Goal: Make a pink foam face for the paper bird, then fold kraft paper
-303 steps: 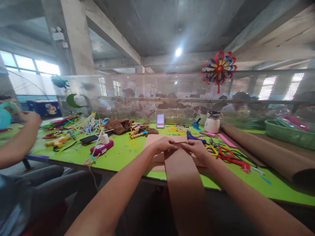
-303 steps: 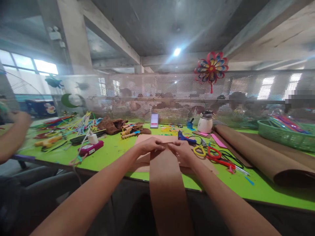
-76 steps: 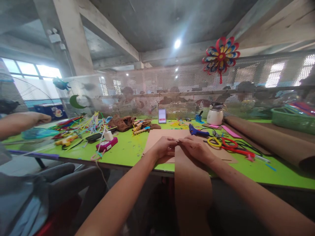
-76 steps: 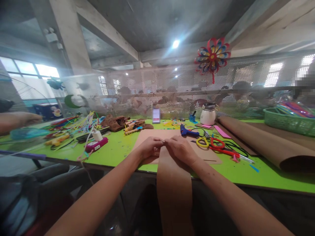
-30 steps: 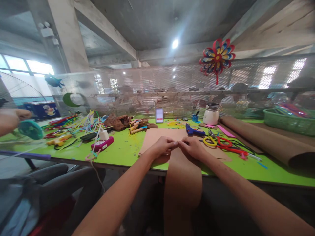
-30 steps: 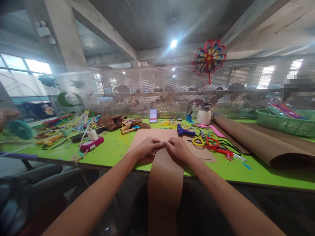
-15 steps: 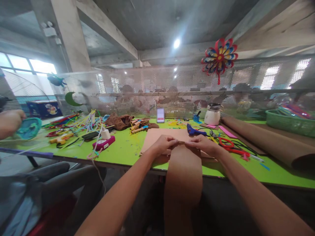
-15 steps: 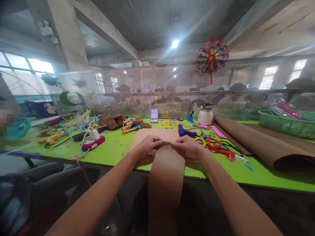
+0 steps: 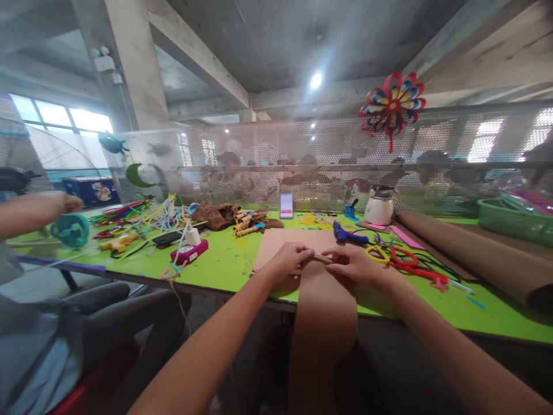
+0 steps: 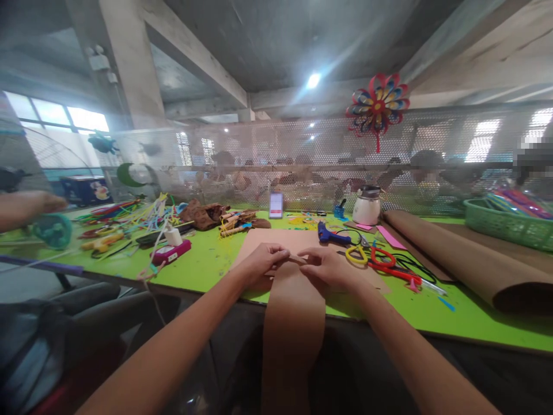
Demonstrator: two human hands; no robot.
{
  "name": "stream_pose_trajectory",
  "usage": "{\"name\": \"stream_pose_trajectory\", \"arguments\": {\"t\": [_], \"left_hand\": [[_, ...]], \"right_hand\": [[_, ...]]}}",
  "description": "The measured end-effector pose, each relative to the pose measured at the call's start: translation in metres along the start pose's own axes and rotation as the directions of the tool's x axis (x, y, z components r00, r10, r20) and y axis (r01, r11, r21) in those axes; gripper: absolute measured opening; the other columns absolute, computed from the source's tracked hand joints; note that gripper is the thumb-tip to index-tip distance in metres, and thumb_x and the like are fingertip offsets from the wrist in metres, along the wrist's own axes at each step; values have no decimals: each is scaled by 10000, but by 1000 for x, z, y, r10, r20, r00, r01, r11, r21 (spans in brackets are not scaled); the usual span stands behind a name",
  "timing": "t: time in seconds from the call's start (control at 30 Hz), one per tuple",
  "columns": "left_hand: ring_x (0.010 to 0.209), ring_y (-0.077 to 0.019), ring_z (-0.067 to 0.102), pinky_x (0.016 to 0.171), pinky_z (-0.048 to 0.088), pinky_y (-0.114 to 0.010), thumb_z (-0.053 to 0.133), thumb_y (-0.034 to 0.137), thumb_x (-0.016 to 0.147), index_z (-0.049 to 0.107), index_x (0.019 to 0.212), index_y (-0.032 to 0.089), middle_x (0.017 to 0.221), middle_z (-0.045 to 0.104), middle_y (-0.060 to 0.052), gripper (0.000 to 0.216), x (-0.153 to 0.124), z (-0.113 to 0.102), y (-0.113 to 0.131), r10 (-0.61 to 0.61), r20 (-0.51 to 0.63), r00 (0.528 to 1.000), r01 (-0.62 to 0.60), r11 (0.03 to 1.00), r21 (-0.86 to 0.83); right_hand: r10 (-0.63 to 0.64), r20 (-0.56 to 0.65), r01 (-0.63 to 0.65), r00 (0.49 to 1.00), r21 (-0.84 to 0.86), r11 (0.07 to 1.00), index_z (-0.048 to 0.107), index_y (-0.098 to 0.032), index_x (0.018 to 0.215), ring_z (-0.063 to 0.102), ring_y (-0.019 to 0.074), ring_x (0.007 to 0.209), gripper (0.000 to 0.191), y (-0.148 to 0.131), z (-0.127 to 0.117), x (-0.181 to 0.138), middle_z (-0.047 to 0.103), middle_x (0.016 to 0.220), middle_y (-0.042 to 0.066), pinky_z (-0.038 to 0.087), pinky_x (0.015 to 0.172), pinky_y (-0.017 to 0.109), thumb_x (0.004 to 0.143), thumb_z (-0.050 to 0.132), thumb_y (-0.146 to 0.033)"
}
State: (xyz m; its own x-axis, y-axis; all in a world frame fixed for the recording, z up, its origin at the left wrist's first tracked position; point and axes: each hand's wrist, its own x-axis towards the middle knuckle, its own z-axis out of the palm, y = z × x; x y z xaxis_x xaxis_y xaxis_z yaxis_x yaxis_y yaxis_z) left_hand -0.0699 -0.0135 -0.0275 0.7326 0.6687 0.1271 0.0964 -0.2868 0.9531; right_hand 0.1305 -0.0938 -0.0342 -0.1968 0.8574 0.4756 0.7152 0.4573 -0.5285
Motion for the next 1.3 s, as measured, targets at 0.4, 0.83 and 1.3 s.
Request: {"name": "stream_pose_trajectory", "arguments": {"t": [0.4,0.83,1.3], "left_hand": [[436,-60,277,461,204,-223,603,560,716,418,624,175,501,353,80,437,-20,7,0,-37,42,998,41,994,-97],[492,-60,315,481,164,-227,712,344,653,618,840,123,580,454,55,305,-27,7,1,-64,168,984,107,959,-263],[499,-62,283,493,157,-237,634,224,616,605,731,113,561,425,57,162,-28,15,0,-51,135,989,91,946,-312]], "right_hand": [[-406,-179,321,896,-371,872,683,-159,1020,587,163,700,246,-9,13,-28,626,771,75,460,621,270,912,468,-209],[-416,-214,318,884,-378,870,641,-175,971,611,170,770,172,-10,20,-37,648,821,65,478,680,271,910,484,-211],[-419,-44,341,907,-506,792,626,-171,1147,538,160,671,316,-13,24,-30,590,743,63,426,613,272,940,389,-203]]}}
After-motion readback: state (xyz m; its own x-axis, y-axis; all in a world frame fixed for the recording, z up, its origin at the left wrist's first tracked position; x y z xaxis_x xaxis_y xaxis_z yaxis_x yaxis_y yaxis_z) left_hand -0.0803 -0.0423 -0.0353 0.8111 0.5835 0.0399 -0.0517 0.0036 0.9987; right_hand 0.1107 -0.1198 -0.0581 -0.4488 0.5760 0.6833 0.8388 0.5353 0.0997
